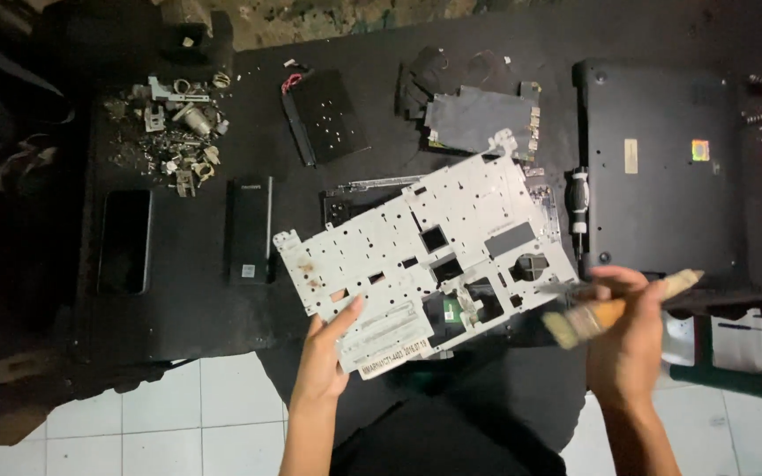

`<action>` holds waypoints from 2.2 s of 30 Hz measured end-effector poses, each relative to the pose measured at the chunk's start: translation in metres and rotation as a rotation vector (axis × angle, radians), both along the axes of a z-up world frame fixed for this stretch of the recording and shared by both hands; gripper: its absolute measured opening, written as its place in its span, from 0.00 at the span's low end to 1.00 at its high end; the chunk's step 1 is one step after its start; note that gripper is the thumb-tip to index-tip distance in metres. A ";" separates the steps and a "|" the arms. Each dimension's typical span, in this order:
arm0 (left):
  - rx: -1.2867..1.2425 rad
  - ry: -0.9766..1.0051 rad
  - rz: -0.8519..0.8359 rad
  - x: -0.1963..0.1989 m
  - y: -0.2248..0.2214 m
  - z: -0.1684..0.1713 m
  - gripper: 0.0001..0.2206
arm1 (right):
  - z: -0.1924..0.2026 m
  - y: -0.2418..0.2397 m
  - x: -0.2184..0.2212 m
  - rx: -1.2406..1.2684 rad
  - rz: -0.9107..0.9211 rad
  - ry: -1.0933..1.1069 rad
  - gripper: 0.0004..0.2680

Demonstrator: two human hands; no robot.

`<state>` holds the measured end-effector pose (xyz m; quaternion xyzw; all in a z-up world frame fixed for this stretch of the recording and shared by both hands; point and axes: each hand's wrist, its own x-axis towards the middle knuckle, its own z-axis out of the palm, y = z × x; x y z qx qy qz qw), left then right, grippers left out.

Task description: Removing the keyboard assembly and cleaning internal components of a laptop on a repair bench.

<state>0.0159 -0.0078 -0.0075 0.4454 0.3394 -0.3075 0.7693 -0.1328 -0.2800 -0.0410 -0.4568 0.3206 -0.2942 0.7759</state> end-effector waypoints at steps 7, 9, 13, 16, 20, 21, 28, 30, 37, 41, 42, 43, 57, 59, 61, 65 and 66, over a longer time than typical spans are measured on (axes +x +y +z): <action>0.204 0.181 -0.061 -0.006 -0.001 0.017 0.26 | 0.016 -0.007 0.049 -1.146 0.401 0.757 0.09; 0.221 0.188 -0.078 -0.004 -0.001 0.018 0.26 | 0.006 -0.001 0.059 -1.248 0.494 0.931 0.12; 0.288 0.207 -0.108 -0.001 -0.003 0.023 0.32 | -0.023 0.030 0.050 -1.265 0.687 0.516 0.06; 0.306 0.207 -0.105 -0.002 -0.002 0.019 0.31 | -0.033 0.020 0.053 -1.254 0.775 0.333 0.05; 0.247 0.181 -0.066 -0.003 0.001 0.010 0.27 | -0.034 -0.029 0.082 -1.432 0.454 0.641 0.09; 0.244 0.180 -0.066 -0.004 0.000 0.011 0.27 | -0.032 -0.021 0.083 -1.435 0.453 0.641 0.09; 0.226 0.195 -0.039 -0.002 0.001 0.009 0.25 | -0.005 0.052 0.103 -0.829 0.887 0.051 0.05; 0.206 0.194 -0.040 -0.002 0.003 0.007 0.24 | -0.010 0.030 0.118 -0.370 0.915 0.155 0.14; 0.179 0.148 -0.078 -0.002 0.008 0.003 0.29 | -0.027 -0.036 0.152 -1.545 0.343 0.438 0.08; 0.159 0.124 -0.083 -0.002 0.009 0.003 0.29 | -0.031 0.017 0.150 -1.694 0.449 0.453 0.10; 0.164 0.126 -0.074 -0.002 0.008 0.000 0.29 | -0.030 0.039 0.148 -1.690 0.458 0.445 0.10; 0.164 0.077 -0.065 -0.002 0.006 -0.002 0.28 | -0.029 0.060 0.146 -1.692 0.479 0.404 0.07; 0.057 -0.220 -0.080 -0.020 0.026 -0.086 0.38 | 0.031 0.157 0.210 -1.675 0.890 -0.111 0.05; 0.028 -0.308 -0.167 -0.017 0.025 -0.062 0.33 | 0.040 0.161 0.207 -1.513 1.091 -0.177 0.11; -0.011 -0.284 -0.095 -0.023 0.025 -0.070 0.31 | 0.032 0.151 0.223 -1.584 0.974 -0.133 0.09; -0.197 -0.205 0.103 -0.003 0.013 0.000 0.35 | 0.033 0.147 0.223 -1.592 0.941 -0.115 0.07; -0.199 -0.205 0.103 -0.007 0.015 -0.012 0.35 | 0.030 0.148 0.214 -1.594 0.941 -0.115 0.07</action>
